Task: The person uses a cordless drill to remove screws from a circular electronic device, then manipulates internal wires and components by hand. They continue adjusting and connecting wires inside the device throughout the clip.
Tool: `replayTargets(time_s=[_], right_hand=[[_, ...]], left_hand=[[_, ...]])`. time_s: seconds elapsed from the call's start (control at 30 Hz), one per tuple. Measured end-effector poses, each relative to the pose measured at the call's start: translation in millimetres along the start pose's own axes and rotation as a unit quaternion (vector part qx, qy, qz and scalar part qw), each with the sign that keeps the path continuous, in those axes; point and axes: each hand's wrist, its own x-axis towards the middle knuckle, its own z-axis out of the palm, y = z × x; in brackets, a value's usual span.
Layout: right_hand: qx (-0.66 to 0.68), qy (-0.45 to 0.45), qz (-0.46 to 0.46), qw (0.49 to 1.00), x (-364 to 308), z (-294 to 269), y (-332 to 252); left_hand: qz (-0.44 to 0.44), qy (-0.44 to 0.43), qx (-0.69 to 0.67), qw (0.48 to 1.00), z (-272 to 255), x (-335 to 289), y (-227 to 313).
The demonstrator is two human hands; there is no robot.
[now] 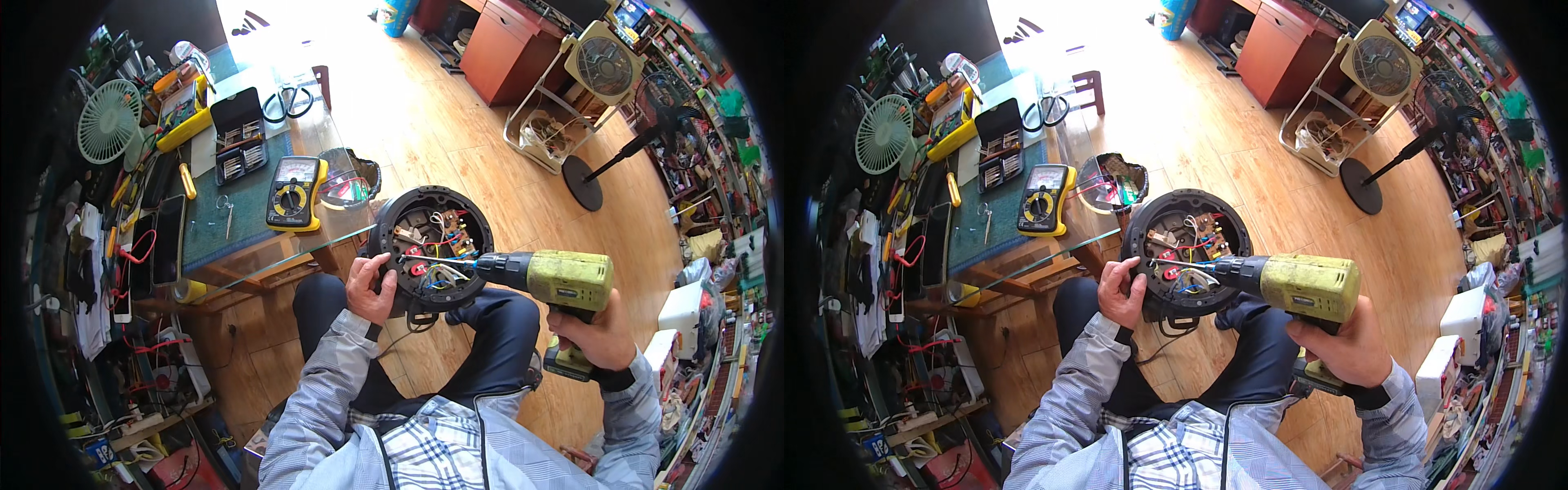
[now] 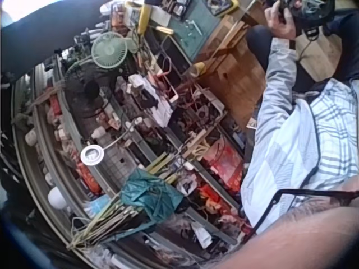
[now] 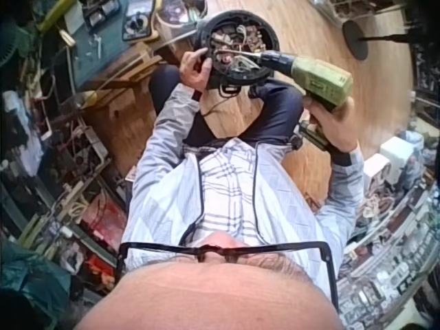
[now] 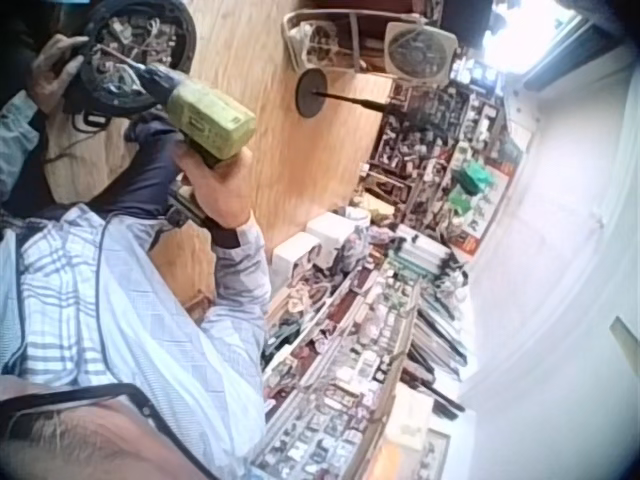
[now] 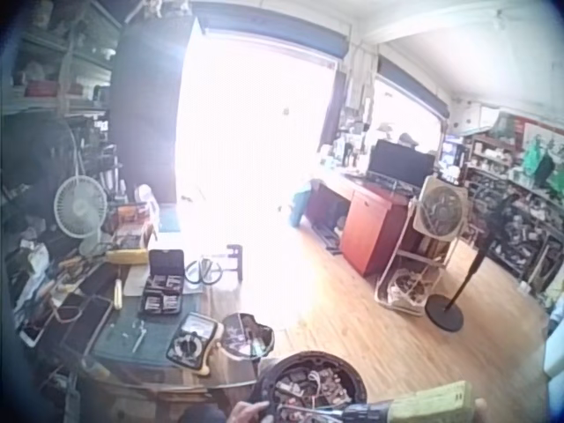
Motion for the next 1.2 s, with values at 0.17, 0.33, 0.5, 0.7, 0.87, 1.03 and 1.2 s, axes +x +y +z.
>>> replayTargets(time_s=[0.17,0.33,0.5,0.7,0.87,1.03,1.2], right_hand=[[0.018,0.015,0.021,1.000,-6,0,0],[0.011,0.015,0.012,1.000,-7,1,2],[0.029,0.045,-0.002,0.999,-11,-2,16],[0.096,0.096,-0.046,0.990,-19,3,32],[0.132,0.137,-0.066,0.979,-30,-4,74],[0.155,0.151,-0.069,0.974,-44,-15,98],[0.135,0.163,-0.060,0.975,-56,-19,104]], left_hand=[[0.124,0.030,0.086,0.988,1,8,20],[0.144,-0.011,0.209,0.967,0,22,33],[0.160,0.004,0.202,0.966,9,32,28],[0.226,0.066,0.060,0.970,-1,38,69],[0.245,0.101,0.096,0.959,-66,45,104],[0.142,0.284,0.383,0.868,-168,66,102],[0.061,0.257,0.477,0.838,-244,80,76]])
